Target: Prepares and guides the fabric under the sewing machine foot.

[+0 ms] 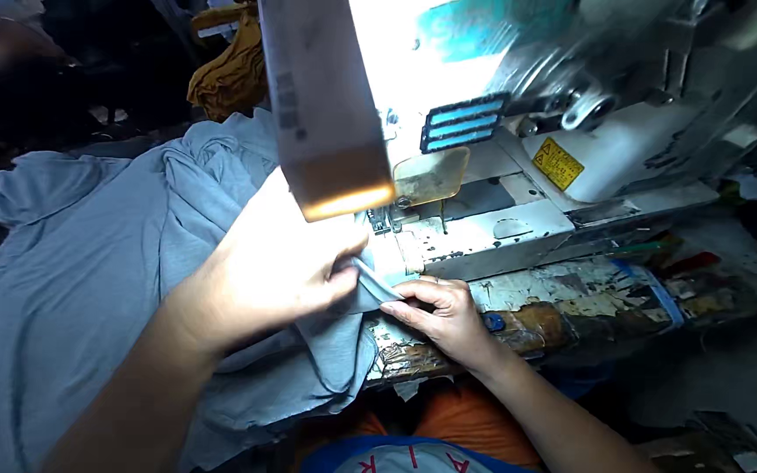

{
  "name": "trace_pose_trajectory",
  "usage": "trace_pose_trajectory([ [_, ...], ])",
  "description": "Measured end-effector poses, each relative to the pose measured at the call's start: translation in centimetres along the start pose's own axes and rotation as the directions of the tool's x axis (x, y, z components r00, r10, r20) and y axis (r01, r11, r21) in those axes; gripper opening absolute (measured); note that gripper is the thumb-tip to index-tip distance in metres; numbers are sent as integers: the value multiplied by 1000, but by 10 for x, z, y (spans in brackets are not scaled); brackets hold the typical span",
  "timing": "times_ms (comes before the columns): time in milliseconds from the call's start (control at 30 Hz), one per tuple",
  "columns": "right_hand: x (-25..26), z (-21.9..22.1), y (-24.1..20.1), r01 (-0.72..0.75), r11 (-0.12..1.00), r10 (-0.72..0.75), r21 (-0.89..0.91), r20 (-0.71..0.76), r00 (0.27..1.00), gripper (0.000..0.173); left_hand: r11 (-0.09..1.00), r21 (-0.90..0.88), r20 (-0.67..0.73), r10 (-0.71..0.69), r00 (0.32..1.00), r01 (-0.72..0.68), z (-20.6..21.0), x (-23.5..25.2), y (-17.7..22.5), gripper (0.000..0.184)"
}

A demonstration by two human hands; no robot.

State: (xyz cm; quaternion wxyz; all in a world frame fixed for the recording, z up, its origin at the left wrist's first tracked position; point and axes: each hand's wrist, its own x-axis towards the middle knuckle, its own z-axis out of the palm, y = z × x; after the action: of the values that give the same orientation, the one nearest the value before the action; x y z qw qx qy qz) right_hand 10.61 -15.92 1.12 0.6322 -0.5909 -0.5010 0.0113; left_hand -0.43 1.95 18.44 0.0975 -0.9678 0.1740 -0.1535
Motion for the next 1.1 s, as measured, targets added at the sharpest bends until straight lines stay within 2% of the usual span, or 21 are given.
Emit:
trace_pose_trajectory([
  [200,1,0,-1,16,1000,-16,-9,-11,1000,18,999,13,-1,-39,999,39,3,-1,1,30],
  [333,3,-1,-4,17,1000,-17,16,-14,1000,16,1000,6,-44,29,999,-28,0,-1,12,27],
  [467,4,-1,-5,26,1000,-26,11,-9,1000,18,999,16,-55,-34,998,35,5,-3,2,29],
  [733,4,-3,-11,11,1000,-11,23,-11,1000,17,999,22,-113,-40,993,43,1,-8,9,31],
  [833,-9,-5,-30,-13,998,15,57,-30,999,18,997,-49,-200,-73,977,65,19,-22,29,36],
  [900,-21,-4,-39,-21,997,24,75,-42,999,17,992,-59,-200,-119,972,109,47,-34,44,28],
  [967,-29,-2,-42,-34,997,38,70,-51,998,16,984,-39,-209,-177,962,173,70,-44,48,34],
  [1100,-29,-2,-40,-38,997,41,63,-48,998,16,970,-32,-226,-244,943,243,72,-40,48,38],
])
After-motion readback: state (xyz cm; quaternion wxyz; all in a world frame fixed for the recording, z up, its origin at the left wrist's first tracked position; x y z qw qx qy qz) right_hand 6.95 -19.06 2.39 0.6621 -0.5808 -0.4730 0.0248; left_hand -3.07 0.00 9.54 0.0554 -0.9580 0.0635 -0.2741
